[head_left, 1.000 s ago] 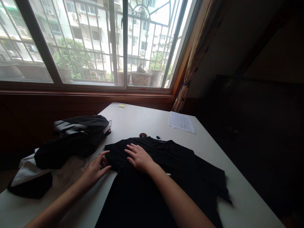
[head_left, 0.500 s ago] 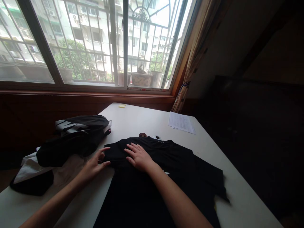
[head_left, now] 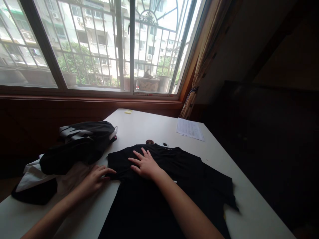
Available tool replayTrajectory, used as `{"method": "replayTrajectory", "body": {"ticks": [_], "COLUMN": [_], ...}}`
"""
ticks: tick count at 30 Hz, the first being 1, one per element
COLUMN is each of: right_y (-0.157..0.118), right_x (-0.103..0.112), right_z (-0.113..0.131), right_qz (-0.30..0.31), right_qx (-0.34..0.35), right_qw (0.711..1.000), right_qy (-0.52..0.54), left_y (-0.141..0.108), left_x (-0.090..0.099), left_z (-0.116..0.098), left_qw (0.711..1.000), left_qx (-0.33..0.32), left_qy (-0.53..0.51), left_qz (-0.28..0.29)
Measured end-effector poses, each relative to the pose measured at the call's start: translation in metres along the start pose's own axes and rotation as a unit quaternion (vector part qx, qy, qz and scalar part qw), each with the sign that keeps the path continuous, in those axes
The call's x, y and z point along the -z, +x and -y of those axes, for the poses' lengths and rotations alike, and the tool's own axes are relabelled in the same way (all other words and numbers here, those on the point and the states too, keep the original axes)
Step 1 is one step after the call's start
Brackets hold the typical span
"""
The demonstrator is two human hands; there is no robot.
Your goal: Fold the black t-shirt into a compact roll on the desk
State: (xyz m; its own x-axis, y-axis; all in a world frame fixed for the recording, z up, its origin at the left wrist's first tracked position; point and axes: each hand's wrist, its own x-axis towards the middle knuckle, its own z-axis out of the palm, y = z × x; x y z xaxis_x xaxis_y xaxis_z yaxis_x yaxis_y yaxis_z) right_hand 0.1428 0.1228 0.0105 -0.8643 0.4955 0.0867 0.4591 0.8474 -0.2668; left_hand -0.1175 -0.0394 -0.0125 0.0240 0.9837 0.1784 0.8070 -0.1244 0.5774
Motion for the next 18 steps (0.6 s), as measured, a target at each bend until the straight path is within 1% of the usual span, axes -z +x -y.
{"method": "replayTrajectory", "body": {"ticks": [3,6,8,10,14,18], "right_y": [0.008,0.017,0.024,0.03,0.042,0.052], "right_x": [-0.002,-0.013,-0.021,-0.027,-0.033,-0.034], "right_z": [0.014,0.026,0.029,0.029,0.024,0.022], "right_qz": [-0.033,-0.02,-0.013,-0.022,-0.035,-0.093], "right_qx": [0.051,0.099,0.099,0.087,0.069,0.052], "right_qw": [0.998,0.995,0.995,0.996,0.997,0.987], "right_qy": [-0.008,0.0,0.004,0.005,0.024,0.123], "left_y": [0.002,0.001,0.0,-0.001,-0.002,-0.003], "left_x": [0.0,-0.001,-0.002,-0.003,-0.001,0.002], "left_z": [-0.002,-0.004,-0.006,-0.01,-0.024,-0.044], "left_qw": [0.999,0.998,0.997,0.996,0.992,0.984], "left_qx": [-0.017,-0.01,-0.002,0.001,-0.005,-0.039], "left_qy": [0.04,0.06,0.076,0.092,0.124,0.167], "left_qz": [-0.008,-0.01,-0.009,-0.009,-0.021,-0.05]}}
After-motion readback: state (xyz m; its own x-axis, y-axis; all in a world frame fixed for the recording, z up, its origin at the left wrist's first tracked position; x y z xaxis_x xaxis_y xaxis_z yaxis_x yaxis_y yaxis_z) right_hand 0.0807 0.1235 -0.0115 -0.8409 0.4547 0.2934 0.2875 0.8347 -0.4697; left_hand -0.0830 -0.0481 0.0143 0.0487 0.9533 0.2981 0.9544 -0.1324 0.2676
